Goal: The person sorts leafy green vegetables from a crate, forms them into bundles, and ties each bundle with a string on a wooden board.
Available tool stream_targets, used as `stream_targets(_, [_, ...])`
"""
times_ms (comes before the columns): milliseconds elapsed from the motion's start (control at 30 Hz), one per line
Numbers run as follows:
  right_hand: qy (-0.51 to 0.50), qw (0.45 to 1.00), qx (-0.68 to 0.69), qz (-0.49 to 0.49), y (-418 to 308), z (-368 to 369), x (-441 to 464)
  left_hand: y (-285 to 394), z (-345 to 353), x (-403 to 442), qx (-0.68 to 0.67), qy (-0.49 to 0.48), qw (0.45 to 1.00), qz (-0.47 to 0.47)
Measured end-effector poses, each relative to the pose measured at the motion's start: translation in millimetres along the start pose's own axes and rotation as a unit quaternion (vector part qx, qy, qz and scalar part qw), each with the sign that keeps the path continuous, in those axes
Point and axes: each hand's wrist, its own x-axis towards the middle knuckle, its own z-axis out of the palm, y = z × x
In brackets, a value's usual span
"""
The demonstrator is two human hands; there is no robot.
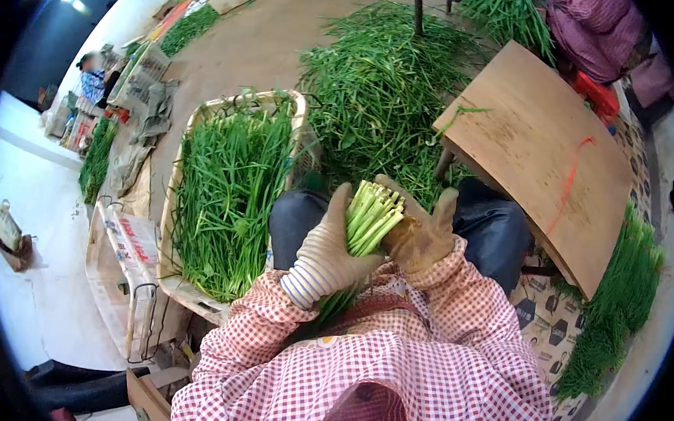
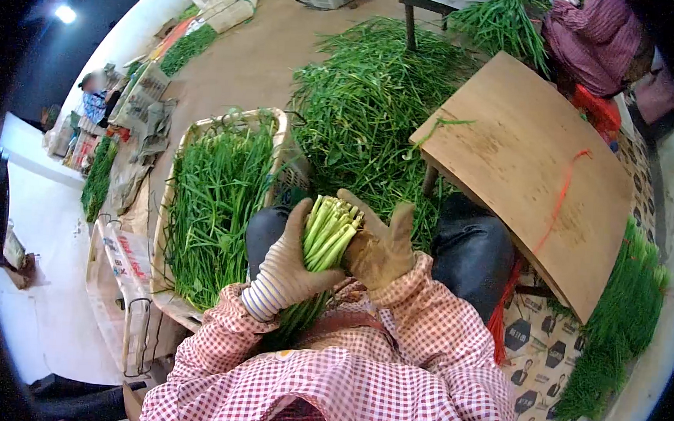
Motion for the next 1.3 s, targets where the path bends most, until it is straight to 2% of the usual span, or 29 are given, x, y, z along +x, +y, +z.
stream_targets(33, [0.021, 0.946, -0.312, -0.082, 4.0, -16.2, 7.1, -3.6, 2.0, 1.1, 0.011, -0.009, 1.000, 0.008])
stream_targets(67, [0.041, 0.790, -0.590, -0.161, 8.3, -29.1, 12.9, 4.1, 1.7, 5.3, 0.021, -0.020, 0.999, 0.019])
stream_targets(100, [-0.022, 0.943, -0.286, -0.168, 18.1, -40.8, 8.3, 18.8, 3.1, 2.2, 0.067, -0.018, 0.997, -0.017])
stream_targets(133, [0.058, 0.918, -0.358, -0.160, 17.0, -27.3, 3.2, 18.8, 12.1, -1.0, 0.093, 0.003, 0.996, 0.016])
stream_targets(200, [0.091, 0.919, -0.325, -0.206, 18.3, -30.5, 6.4, 28.6, 28.3, -7.0, 0.136, 0.027, 0.988, 0.067])
stream_targets(233, [0.092, 0.916, -0.333, -0.207, 14.1, -23.6, 5.4, 30.3, 28.3, -8.6, 0.112, 0.027, 0.984, 0.136])
stream_targets(300, [0.210, 0.906, -0.331, -0.157, 6.9, -7.6, 0.3, 35.0, 22.4, -9.3, 0.075, -0.007, 0.985, 0.158])
stream_targets(400, [0.155, 0.912, -0.324, -0.199, -13.2, 3.2, -1.8, 25.1, 0.4, -14.0, 0.061, -0.006, 0.966, 0.253])
stream_targets(467, [0.133, 0.848, -0.456, -0.234, -42.2, 45.8, -9.7, 18.5, -27.4, -19.3, 0.055, -0.067, 0.935, 0.345])
stream_targets(500, [0.152, 0.801, -0.526, -0.242, -57.5, 74.1, -14.8, 10.0, -44.4, -22.4, 0.044, -0.086, 0.937, 0.336])
stream_targets(533, [0.110, 0.800, -0.525, -0.268, -91.6, 67.7, -15.0, -6.6, -59.3, -27.8, 0.064, -0.060, 0.932, 0.351])
stream_targets(567, [0.029, 0.909, -0.349, -0.226, -118.1, 80.9, -19.0, -11.7, -78.8, -34.5, 0.112, -0.019, 0.936, 0.332])
stream_targets(600, [-0.063, 0.880, -0.385, -0.273, -129.2, 99.7, -18.4, -29.8, -90.9, -42.1, 0.083, 0.034, 0.954, 0.285])
stream_targets(667, [-0.161, 0.934, -0.221, -0.232, -169.3, 109.6, 7.9, -63.8, -100.7, -50.3, 0.136, 0.222, 0.944, 0.202])
stream_targets(733, [-0.053, 0.888, -0.444, -0.111, -202.1, 91.9, 34.5, -52.2, -100.2, -53.1, 0.157, 0.324, 0.915, 0.184])
stream_targets(767, [-0.017, 0.833, -0.549, -0.061, -216.7, 90.1, 55.2, -26.4, -100.2, -54.9, 0.210, 0.333, 0.880, 0.266])
stream_targets(800, [0.006, 0.725, -0.654, -0.216, -175.1, 91.4, 70.3, -5.9, -104.7, -47.7, 0.109, 0.212, 0.907, 0.347])
stream_targets(833, [0.084, 0.572, -0.734, -0.356, -132.8, 93.4, 85.3, 8.2, -90.4, -41.8, -0.006, 0.164, 0.901, 0.402])
stream_targets(900, [-0.034, 0.714, -0.601, -0.358, -148.8, 92.1, 102.8, 24.4, -61.1, -43.7, -0.165, -0.090, 0.929, 0.320])
stream_targets(933, [-0.016, 0.774, -0.546, -0.320, -141.6, 107.0, 96.2, 35.4, -52.7, -39.2, -0.227, -0.193, 0.923, 0.244])
stream_targets(967, [-0.024, 0.773, -0.549, -0.318, -135.2, 112.0, 95.0, 40.7, -38.4, -29.5, -0.321, -0.248, 0.900, 0.161])
stream_targets(1000, [-0.020, 0.757, -0.556, -0.344, -129.9, 115.8, 92.9, 42.0, -15.9, -16.0, -0.391, -0.247, 0.878, 0.118])
stream_targets(1033, [-0.026, 0.683, -0.598, -0.418, -115.8, 117.0, 89.7, 48.9, -4.2, 0.4, -0.480, -0.249, 0.839, 0.062])
stream_targets(1067, [-0.020, 0.601, -0.631, -0.491, -101.7, 118.2, 86.5, 55.6, -3.3, 12.0, -0.559, -0.279, 0.776, 0.087])
stream_targets(1100, [-0.037, 0.596, -0.604, -0.528, -73.4, 117.2, 79.5, 62.3, -2.4, 23.7, -0.629, -0.315, 0.703, 0.106])
stream_targets(1167, [-0.088, 0.543, -0.587, -0.594, -25.2, 111.1, 63.6, 77.6, -7.2, 30.9, -0.827, -0.325, 0.452, 0.079])
stream_targets(1200, [-0.137, 0.498, -0.605, -0.606, -9.5, 102.7, 54.0, 77.3, -6.6, 35.5, -0.860, -0.303, 0.402, 0.084])
stream_targets(1233, [-0.179, 0.460, -0.619, -0.611, 2.7, 93.0, 46.4, 79.1, -12.3, 28.5, -0.792, -0.204, 0.572, 0.067])
stream_targets(1300, [-0.191, 0.513, -0.606, -0.577, 11.4, 76.0, 32.9, 65.6, -6.3, 26.2, -0.804, -0.199, 0.556, 0.063])
